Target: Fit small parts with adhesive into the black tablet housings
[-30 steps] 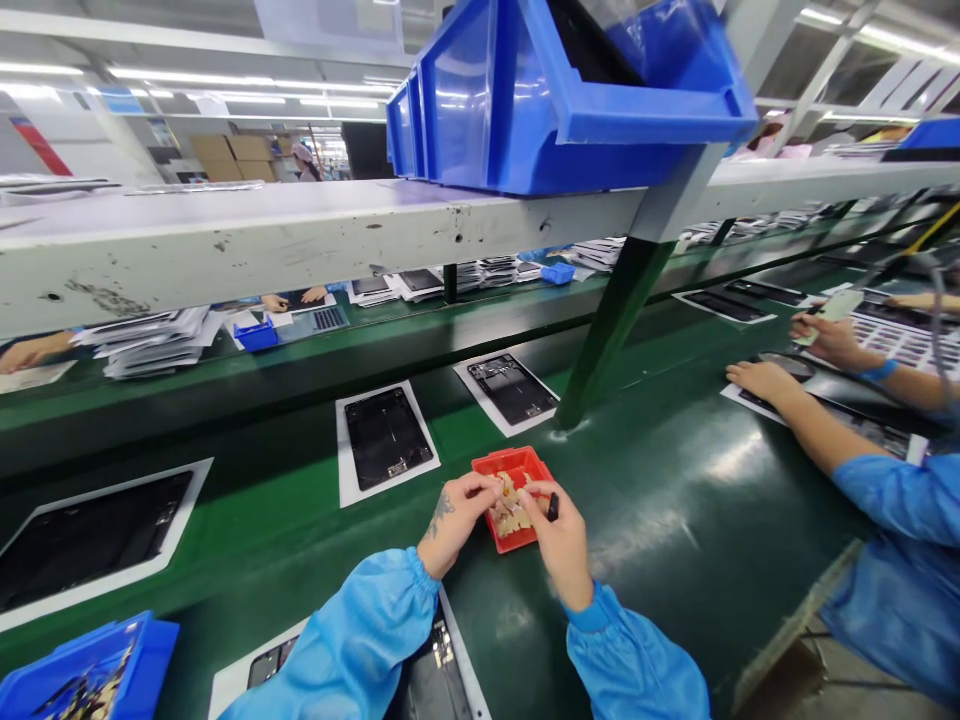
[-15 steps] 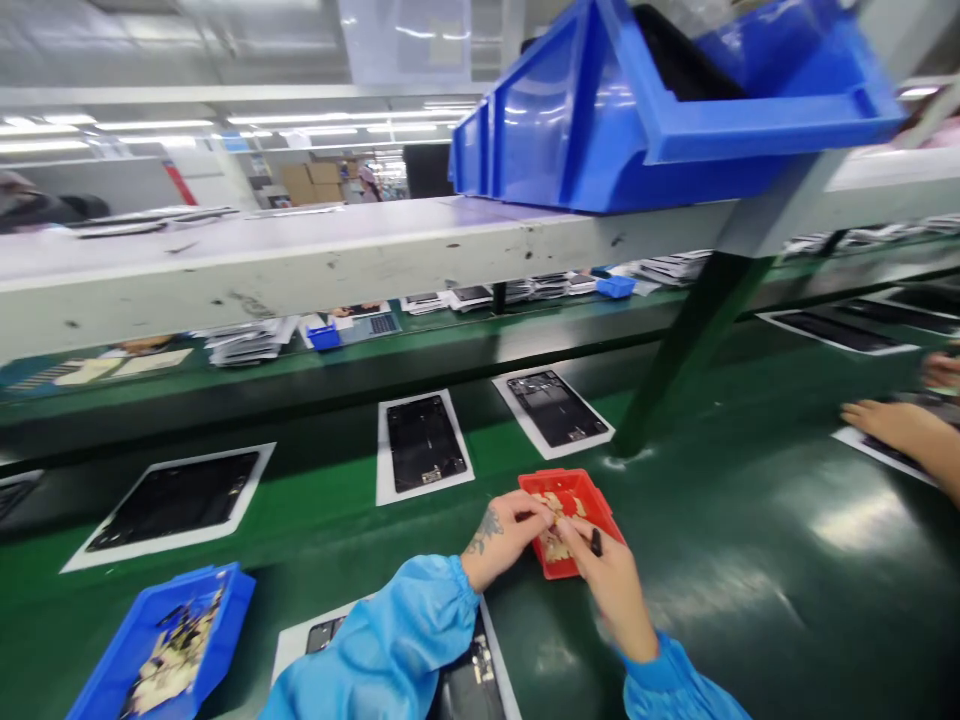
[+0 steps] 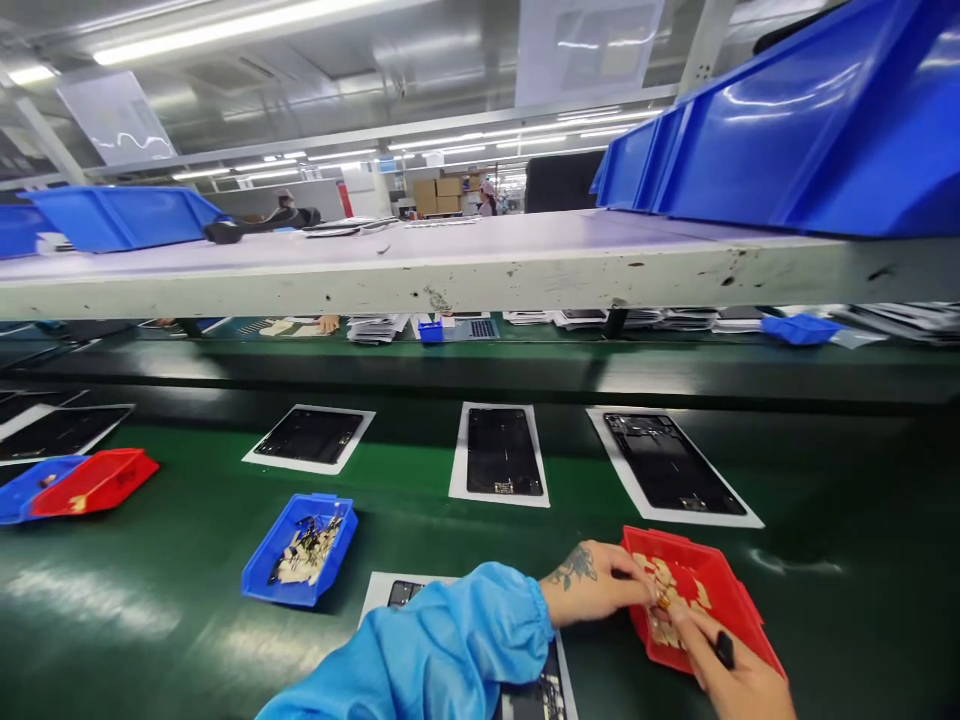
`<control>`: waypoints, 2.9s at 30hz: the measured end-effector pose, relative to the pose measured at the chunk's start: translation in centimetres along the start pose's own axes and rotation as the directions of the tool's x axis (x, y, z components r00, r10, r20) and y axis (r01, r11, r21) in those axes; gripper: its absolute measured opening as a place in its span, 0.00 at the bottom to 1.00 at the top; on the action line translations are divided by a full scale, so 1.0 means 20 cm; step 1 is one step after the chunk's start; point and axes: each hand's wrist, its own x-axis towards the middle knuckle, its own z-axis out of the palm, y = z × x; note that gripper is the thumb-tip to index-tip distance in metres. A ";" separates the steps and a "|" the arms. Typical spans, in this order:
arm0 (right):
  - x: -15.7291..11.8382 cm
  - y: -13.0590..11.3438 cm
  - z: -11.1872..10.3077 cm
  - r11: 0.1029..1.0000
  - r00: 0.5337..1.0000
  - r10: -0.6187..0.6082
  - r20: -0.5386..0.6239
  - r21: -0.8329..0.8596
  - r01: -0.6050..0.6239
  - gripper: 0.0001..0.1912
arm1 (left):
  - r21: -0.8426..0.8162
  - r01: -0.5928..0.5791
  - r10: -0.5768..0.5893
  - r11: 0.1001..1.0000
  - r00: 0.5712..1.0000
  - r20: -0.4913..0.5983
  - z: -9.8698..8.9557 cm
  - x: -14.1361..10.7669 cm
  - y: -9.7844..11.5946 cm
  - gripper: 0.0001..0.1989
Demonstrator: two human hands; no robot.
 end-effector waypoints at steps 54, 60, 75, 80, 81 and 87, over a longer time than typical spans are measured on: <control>-0.41 -0.89 0.36 0.769 0.837 -0.467 0.284 0.597 0.227 0.09 | -0.422 -0.052 -0.125 0.905 0.916 -0.380 -0.65 -0.88 0.44 0.11; -0.42 -0.93 0.33 0.536 0.493 -0.844 0.210 0.350 0.768 0.15 | -0.489 -0.018 -0.162 0.872 0.932 -0.324 -0.67 -0.91 0.48 0.10; -0.44 -0.94 0.32 0.412 0.330 -0.889 0.318 0.241 0.879 0.22 | -0.483 0.040 -0.201 0.875 0.937 -0.286 -0.66 -0.93 0.47 0.10; -0.45 -0.92 0.32 0.461 0.379 -0.865 0.330 0.223 0.859 0.21 | -0.497 0.036 -0.194 0.867 0.943 -0.270 -0.65 -0.94 0.48 0.09; -0.45 -0.91 0.32 0.456 0.371 -0.865 0.336 0.221 0.862 0.20 | -0.501 0.035 -0.191 0.865 0.945 -0.265 -0.65 -0.94 0.48 0.09; -0.43 -0.92 0.33 0.426 0.334 -0.882 0.333 0.257 0.868 0.22 | -0.517 0.034 -0.191 0.855 0.949 -0.253 -0.64 -0.93 0.46 0.08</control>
